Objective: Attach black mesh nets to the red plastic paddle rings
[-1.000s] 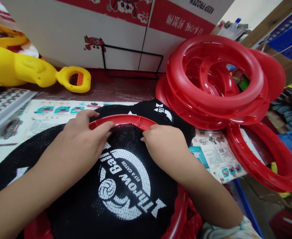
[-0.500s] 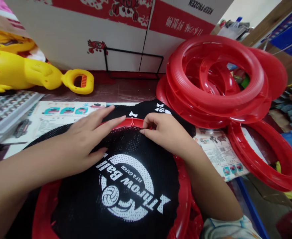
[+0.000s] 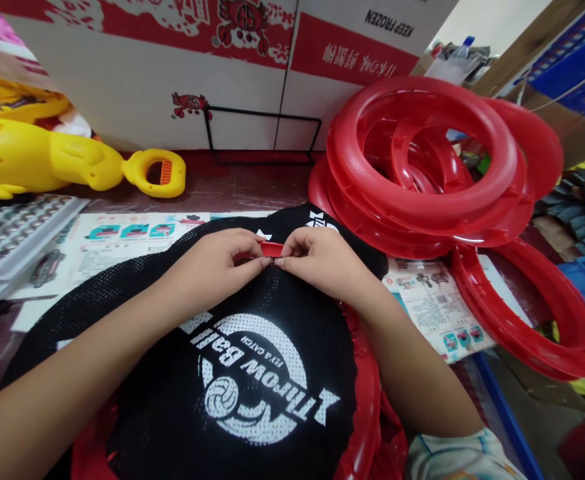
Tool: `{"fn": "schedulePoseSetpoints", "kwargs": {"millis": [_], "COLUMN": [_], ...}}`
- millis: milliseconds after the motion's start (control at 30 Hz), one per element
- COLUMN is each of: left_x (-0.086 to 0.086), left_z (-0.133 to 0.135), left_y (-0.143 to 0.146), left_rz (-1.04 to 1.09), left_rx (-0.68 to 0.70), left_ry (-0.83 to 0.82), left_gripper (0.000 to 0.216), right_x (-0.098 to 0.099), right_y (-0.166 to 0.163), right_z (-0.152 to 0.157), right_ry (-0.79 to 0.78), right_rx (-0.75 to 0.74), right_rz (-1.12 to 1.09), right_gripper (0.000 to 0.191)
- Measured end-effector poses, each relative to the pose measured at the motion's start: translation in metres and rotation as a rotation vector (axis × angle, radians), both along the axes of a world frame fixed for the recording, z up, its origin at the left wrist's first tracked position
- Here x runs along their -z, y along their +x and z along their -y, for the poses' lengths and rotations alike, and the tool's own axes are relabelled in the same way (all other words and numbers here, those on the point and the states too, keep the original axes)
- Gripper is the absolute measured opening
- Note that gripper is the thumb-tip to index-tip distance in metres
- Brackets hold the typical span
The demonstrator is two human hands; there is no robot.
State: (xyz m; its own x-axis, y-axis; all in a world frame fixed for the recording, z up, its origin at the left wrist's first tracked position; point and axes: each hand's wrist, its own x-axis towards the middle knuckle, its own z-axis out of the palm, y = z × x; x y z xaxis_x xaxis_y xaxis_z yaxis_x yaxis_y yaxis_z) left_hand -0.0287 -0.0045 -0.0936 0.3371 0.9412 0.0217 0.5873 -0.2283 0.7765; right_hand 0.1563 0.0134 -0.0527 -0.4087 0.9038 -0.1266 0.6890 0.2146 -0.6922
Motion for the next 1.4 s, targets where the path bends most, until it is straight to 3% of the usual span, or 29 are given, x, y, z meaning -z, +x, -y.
{"fn": "schedulePoseSetpoints", "kwargs": {"millis": [467,667,1033,1400], "left_x": [-0.007,-0.010,-0.008,-0.003], "left_z": [0.004,0.003,0.007,0.006], "left_y": [0.010,0.013,0.010,0.008], "left_rz": [-0.084,-0.150,-0.152,-0.159], "left_rx": [-0.115,-0.195,-0.181,-0.194], "left_ry": [-0.044,-0.158,-0.136,-0.134], "left_gripper": [0.021,0.019,0.024,0.026], "right_x": [0.001,-0.001,-0.003,0.003], "right_y": [-0.003,-0.003,0.011,0.006], "right_z": [0.001,0.002,-0.008,-0.009], "right_ry": [-0.001,-0.002,-0.221,-0.198], "right_rx": [0.050,0.045,0.040,0.053], "right_rz": [-0.003,0.006,-0.132,-0.143], "right_gripper": [0.006,0.006,0.015,0.016]}}
